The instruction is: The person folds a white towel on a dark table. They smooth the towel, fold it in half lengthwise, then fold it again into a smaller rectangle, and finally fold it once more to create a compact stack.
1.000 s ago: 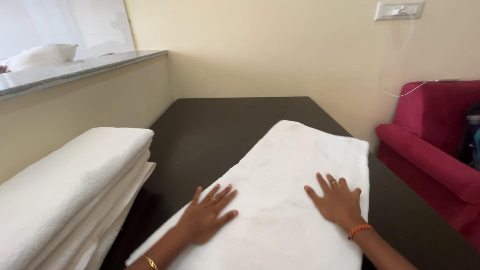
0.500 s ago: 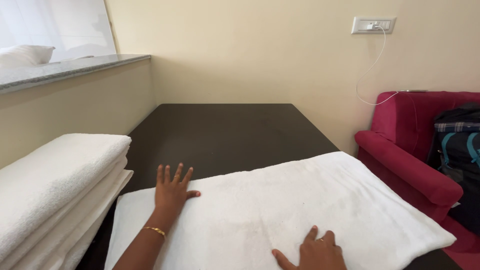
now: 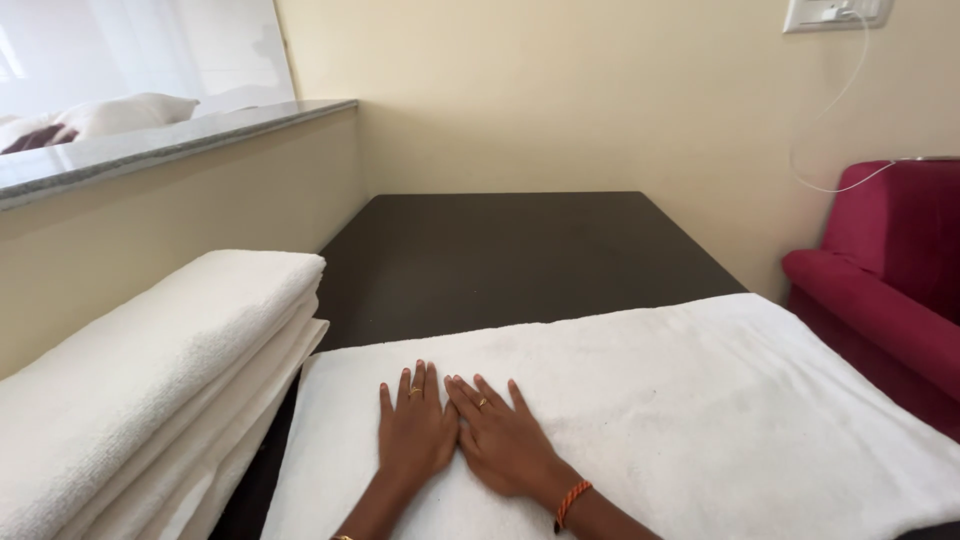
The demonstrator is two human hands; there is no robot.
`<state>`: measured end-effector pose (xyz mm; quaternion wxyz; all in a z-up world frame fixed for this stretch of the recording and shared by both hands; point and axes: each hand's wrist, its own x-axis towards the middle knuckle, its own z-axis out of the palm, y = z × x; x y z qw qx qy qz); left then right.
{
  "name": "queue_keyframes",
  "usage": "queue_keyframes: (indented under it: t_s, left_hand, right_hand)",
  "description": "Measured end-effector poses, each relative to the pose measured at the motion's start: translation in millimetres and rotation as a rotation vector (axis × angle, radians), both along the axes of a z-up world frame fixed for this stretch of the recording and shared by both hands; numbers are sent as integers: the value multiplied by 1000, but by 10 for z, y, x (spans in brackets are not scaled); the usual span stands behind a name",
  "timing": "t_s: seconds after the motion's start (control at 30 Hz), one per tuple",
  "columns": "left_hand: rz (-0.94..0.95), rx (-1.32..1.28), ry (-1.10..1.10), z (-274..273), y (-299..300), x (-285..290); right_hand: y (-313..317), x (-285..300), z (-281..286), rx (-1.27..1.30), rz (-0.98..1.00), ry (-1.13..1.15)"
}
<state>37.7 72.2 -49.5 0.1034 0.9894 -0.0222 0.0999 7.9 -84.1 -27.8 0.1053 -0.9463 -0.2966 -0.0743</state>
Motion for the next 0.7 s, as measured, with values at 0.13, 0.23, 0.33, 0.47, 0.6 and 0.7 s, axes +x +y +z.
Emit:
queue_keyframes:
  t_s: [0.13, 0.23, 0.33, 0.47, 0.6, 0.7]
  left_hand:
    - [31, 17, 117, 175, 109, -97]
    - [4, 35, 42, 235, 127, -132]
    - [32, 32, 117, 303, 87, -160]
    - [59, 60, 157, 325, 99, -161]
    - [56, 67, 159, 372, 132, -152]
    - [28, 78, 155, 371, 208, -81]
  right_hand:
    - [-111, 20, 201, -16, -68, 111]
    - [-374, 86, 244, -25, -151, 121]
    - [-751, 202, 213, -60, -274, 140]
    - [-1260, 319, 148, -88, -406, 130]
    - [-1483, 296, 132, -104, -489, 123]
    - [-1573, 186, 132, -111, -548, 129]
